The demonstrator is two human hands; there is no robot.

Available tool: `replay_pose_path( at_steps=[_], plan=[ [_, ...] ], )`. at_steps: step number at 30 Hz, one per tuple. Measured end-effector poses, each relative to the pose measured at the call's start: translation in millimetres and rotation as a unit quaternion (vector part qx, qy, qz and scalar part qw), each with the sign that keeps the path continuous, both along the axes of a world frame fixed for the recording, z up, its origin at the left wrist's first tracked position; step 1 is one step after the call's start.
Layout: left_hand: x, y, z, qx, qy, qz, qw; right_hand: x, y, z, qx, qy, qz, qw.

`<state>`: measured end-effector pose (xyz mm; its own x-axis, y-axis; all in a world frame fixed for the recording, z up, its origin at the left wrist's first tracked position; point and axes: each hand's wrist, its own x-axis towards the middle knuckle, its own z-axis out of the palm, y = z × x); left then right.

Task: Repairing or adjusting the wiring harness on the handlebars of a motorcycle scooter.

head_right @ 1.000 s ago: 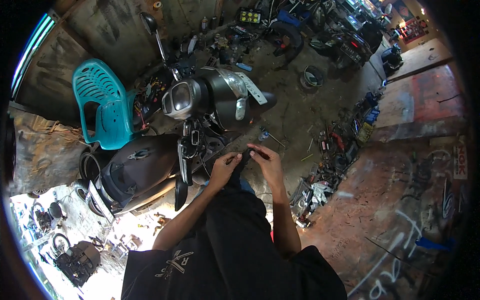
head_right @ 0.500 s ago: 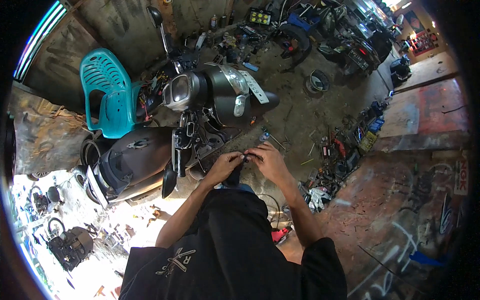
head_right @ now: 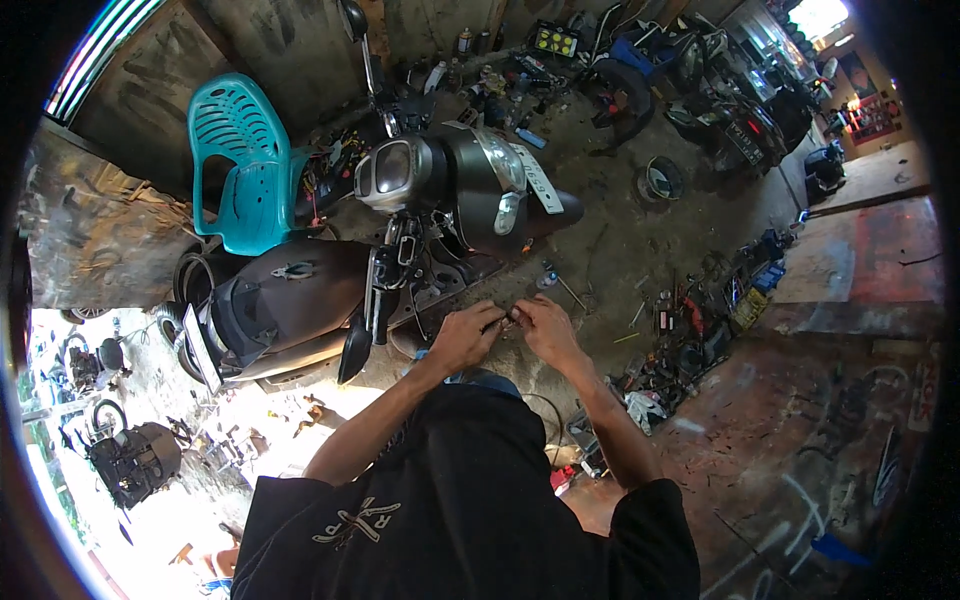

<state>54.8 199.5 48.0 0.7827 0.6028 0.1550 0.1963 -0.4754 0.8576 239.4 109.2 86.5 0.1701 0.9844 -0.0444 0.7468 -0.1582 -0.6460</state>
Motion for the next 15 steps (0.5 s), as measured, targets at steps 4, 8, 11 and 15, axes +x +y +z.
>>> replay_pose_path(
  at_steps=[4, 8, 11, 15],
  plan=[
    [-3, 10, 5, 0.032, 0.065, -0.041, 0.997, -8, 3, -17, -0.114, 0.096, -0.119, 0.982],
    [-8, 8, -13, 0.056, 0.057, -0.020, 0.997, 0, 1, -57, -0.128, 0.276, -0.153, 0.940],
    [-10, 4, -7, -0.032, 0.063, 0.072, 0.995, -2, 10, -57, -0.129, 0.296, -0.170, 0.931],
    [-32, 2, -8, -0.149, 0.031, 0.166, 0.974, -31, 36, -21, -0.047, 0.246, -0.228, 0.941]
  ],
)
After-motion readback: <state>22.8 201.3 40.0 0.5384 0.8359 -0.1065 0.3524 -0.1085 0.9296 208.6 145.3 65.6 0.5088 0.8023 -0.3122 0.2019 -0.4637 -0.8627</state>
